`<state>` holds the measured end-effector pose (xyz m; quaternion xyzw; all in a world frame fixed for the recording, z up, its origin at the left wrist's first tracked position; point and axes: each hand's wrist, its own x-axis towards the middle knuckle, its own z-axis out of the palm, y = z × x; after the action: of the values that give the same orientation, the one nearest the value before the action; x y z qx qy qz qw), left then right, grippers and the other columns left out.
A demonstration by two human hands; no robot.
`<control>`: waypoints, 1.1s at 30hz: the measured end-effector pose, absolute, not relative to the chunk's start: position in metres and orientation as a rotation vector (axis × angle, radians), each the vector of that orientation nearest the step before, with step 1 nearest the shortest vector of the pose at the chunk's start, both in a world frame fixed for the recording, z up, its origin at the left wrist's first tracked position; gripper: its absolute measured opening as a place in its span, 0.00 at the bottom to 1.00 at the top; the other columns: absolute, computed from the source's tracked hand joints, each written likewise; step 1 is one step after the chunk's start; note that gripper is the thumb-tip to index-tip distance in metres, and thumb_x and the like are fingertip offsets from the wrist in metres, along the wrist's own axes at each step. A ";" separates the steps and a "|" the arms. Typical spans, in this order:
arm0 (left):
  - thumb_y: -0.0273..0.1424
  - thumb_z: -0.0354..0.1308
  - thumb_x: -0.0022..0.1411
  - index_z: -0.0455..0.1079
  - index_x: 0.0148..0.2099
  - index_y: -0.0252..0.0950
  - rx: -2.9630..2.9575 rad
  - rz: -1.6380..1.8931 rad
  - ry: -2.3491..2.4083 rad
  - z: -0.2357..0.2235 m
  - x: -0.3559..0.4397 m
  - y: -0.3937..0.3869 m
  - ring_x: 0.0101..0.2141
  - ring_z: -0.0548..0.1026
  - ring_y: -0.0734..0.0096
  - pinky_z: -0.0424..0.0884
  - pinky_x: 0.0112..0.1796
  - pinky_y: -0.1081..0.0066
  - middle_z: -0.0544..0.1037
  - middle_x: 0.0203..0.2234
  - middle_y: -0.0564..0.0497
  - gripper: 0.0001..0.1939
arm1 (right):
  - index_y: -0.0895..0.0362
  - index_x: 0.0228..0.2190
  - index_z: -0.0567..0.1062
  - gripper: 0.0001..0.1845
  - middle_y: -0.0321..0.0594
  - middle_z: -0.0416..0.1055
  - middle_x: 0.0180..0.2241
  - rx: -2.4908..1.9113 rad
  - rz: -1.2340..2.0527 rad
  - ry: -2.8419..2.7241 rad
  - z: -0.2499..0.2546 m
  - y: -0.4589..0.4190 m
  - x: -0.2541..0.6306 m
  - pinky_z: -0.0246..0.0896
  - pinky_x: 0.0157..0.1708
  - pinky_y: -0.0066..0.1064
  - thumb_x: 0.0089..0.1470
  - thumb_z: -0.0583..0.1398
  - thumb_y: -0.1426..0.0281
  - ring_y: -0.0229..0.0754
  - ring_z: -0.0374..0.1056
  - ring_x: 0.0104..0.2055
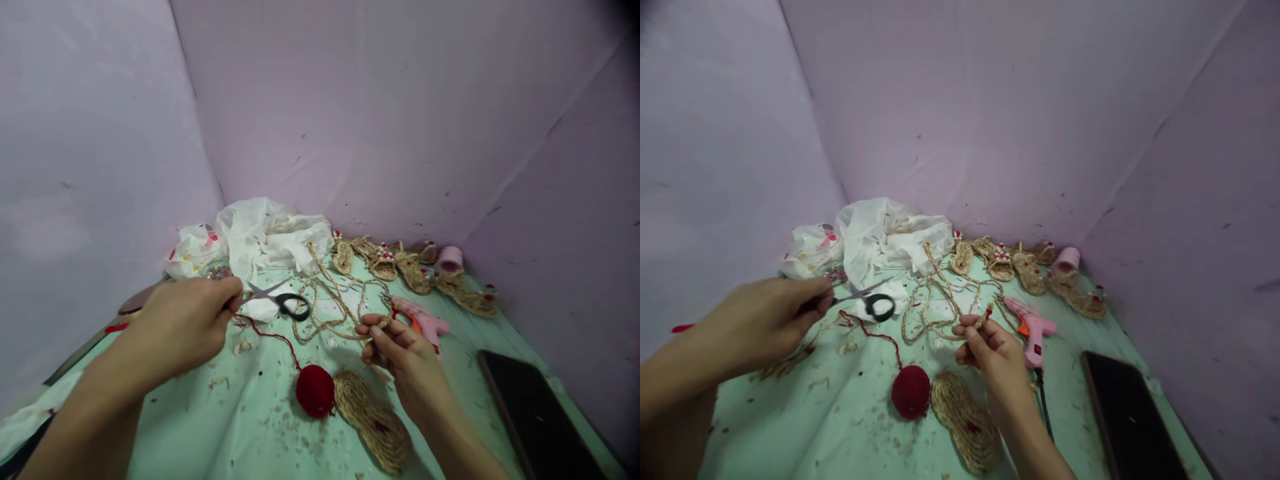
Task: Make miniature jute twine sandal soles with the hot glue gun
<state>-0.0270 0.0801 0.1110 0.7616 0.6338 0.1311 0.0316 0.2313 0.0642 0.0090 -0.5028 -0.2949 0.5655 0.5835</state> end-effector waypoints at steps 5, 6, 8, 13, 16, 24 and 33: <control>0.22 0.47 0.51 0.64 0.29 0.39 2.786 0.307 1.732 0.092 0.013 0.078 0.24 0.68 0.69 0.52 0.24 0.70 0.72 0.22 0.53 0.08 | 0.60 0.28 0.75 0.20 0.37 0.73 0.25 -1.113 1.406 -0.659 0.015 0.061 0.227 0.62 0.21 0.26 0.31 0.69 0.63 0.33 0.65 0.20; 0.21 0.47 0.50 0.64 0.29 0.38 2.852 0.303 1.706 0.086 0.021 0.076 0.24 0.68 0.68 0.53 0.25 0.70 0.72 0.23 0.52 0.09 | 0.60 0.29 0.75 0.20 0.37 0.72 0.24 -1.095 1.445 -0.662 0.016 0.060 0.226 0.62 0.20 0.25 0.32 0.69 0.62 0.33 0.65 0.20; 0.18 0.46 0.48 0.65 0.29 0.37 2.932 0.309 1.654 0.073 0.036 0.072 0.26 0.69 0.66 0.56 0.26 0.69 0.72 0.24 0.50 0.11 | 0.60 0.29 0.74 0.20 0.35 0.70 0.20 -1.072 1.529 -0.716 0.016 0.058 0.222 0.60 0.18 0.24 0.36 0.67 0.60 0.33 0.64 0.18; 0.20 0.43 0.53 0.67 0.33 0.36 2.589 0.487 1.711 0.044 0.059 0.067 0.28 0.72 0.65 0.62 0.28 0.68 0.74 0.28 0.48 0.13 | 0.61 0.22 0.71 0.17 0.30 0.64 0.13 -1.052 1.604 -0.904 0.008 0.053 0.209 0.56 0.16 0.24 0.35 0.68 0.62 0.31 0.59 0.14; 0.26 0.47 0.56 0.67 0.42 0.38 2.177 0.607 1.488 0.039 0.062 0.066 0.36 0.73 0.65 0.65 0.35 0.68 0.76 0.35 0.49 0.12 | 0.60 0.20 0.70 0.17 0.28 0.63 0.14 -1.074 1.557 -0.792 0.007 0.052 0.206 0.57 0.16 0.22 0.30 0.70 0.65 0.30 0.58 0.16; 0.29 0.59 0.43 0.66 0.48 0.29 1.293 0.769 1.173 0.049 0.057 0.087 0.26 0.71 0.72 0.64 0.28 0.73 0.74 0.26 0.51 0.26 | 0.60 0.30 0.76 0.19 0.41 0.76 0.29 -0.975 1.633 -0.694 0.019 0.059 0.223 0.66 0.30 0.26 0.31 0.70 0.69 0.37 0.72 0.29; 0.39 0.58 0.50 0.66 0.44 0.31 1.360 0.715 1.075 0.045 0.054 0.083 0.20 0.62 0.79 0.54 0.21 0.77 0.65 0.18 0.57 0.21 | 0.62 0.29 0.77 0.18 0.41 0.77 0.26 -1.241 1.410 -0.692 0.011 0.065 0.229 0.53 0.14 0.17 0.35 0.68 0.64 0.29 0.64 0.18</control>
<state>0.0542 0.0825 0.0446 0.5846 0.4622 0.3073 0.5917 0.2295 0.0654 0.0114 -0.5218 -0.2913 0.5930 0.5396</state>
